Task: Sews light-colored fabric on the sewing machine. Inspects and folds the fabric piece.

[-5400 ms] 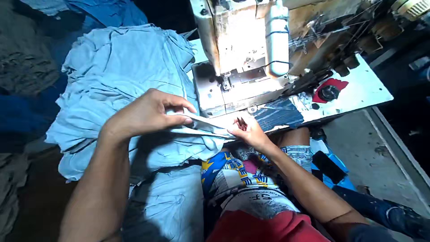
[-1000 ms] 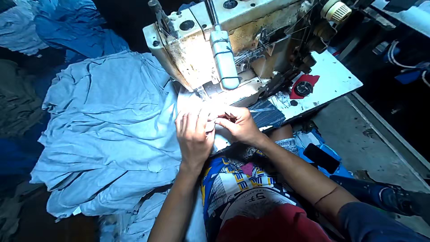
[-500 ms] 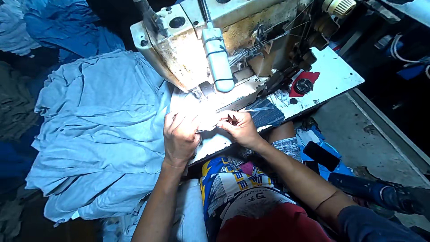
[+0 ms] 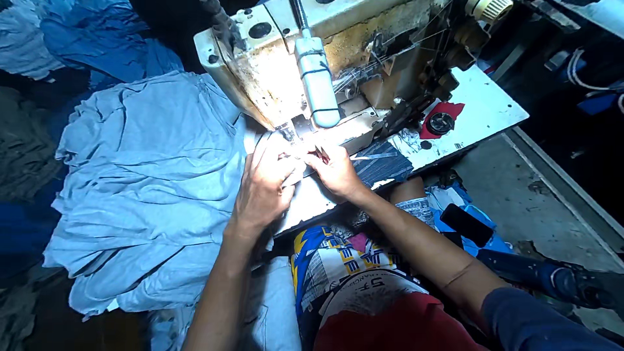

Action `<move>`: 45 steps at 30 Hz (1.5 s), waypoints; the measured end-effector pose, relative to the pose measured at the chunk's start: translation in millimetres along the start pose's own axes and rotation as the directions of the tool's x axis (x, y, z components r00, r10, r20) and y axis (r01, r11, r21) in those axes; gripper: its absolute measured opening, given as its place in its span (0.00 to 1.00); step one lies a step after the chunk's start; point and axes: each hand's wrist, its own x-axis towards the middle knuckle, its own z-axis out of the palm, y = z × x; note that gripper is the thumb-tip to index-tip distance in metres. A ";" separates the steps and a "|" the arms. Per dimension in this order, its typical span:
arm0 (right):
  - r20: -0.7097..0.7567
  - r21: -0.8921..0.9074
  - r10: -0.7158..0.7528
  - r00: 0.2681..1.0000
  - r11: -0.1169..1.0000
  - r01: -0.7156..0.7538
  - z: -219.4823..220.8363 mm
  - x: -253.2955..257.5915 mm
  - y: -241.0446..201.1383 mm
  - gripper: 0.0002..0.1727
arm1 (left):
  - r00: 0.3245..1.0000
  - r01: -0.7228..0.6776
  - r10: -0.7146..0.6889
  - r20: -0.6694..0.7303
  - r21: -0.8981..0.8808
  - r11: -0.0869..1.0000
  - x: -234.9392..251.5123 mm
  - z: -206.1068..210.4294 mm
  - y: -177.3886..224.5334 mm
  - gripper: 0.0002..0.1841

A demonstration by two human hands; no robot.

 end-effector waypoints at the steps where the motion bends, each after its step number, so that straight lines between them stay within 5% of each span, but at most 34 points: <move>1: 0.007 -0.001 -0.005 1.000 1.000 0.005 -0.4 -1.3 0.2 0.08 | 0.996 -0.012 0.013 0.087 -0.003 1.000 -3.6 -8.3 -1.7 0.17; 7: 0.057 -0.191 -0.040 0.998 0.980 0.050 -3.4 3.5 -7.3 0.10 | 0.961 0.155 -0.206 0.186 0.254 0.955 -31.0 -88.3 -51.4 0.30; 12: 0.292 -0.248 0.003 0.956 0.966 0.073 -17.9 14.4 -24.3 0.10 | 0.998 0.043 -0.048 -0.033 -0.139 0.989 -38.6 -115.3 -1.7 0.18; 17: 0.512 -0.084 -0.131 0.849 0.976 0.202 -37.3 -10.1 -51.4 0.06 | 0.996 -0.080 0.055 -0.066 -0.468 0.880 -54.8 -73.9 43.0 0.10; 20: 0.483 -0.096 -0.132 0.866 0.975 0.202 -44.1 -40.4 -43.2 0.08 | 0.990 -0.069 0.002 -0.139 -0.482 0.873 -63.5 -29.0 52.3 0.12; 24: 0.388 -0.064 -0.112 0.915 0.987 0.148 -43.2 -59.9 -34.3 0.09 | 0.937 0.080 -0.105 -0.332 -0.089 0.993 -62.4 41.6 63.9 0.28; 27: 0.331 -0.015 -0.080 0.940 0.996 0.090 -41.2 -65.6 -34.1 0.08 | 0.915 0.099 -0.058 -0.399 0.084 0.991 -58.7 69.4 48.2 0.22; 30: 0.284 0.000 -0.019 0.959 1.000 0.020 -44.8 -69.9 -32.7 0.08 | 0.952 0.042 -0.017 -0.306 0.076 0.996 -58.4 49.0 30.5 0.09; 34: 0.213 0.066 0.062 0.975 0.995 -0.078 -48.2 -72.8 -34.2 0.07 | 0.988 -0.025 0.033 -0.152 0.059 0.998 -64.3 16.6 31.6 0.08; 45: 0.112 0.045 0.182 0.977 0.981 -0.188 -31.4 -42.9 -20.9 0.04 | 0.986 -0.045 0.067 -0.154 0.144 0.989 -29.8 -4.5 8.3 0.09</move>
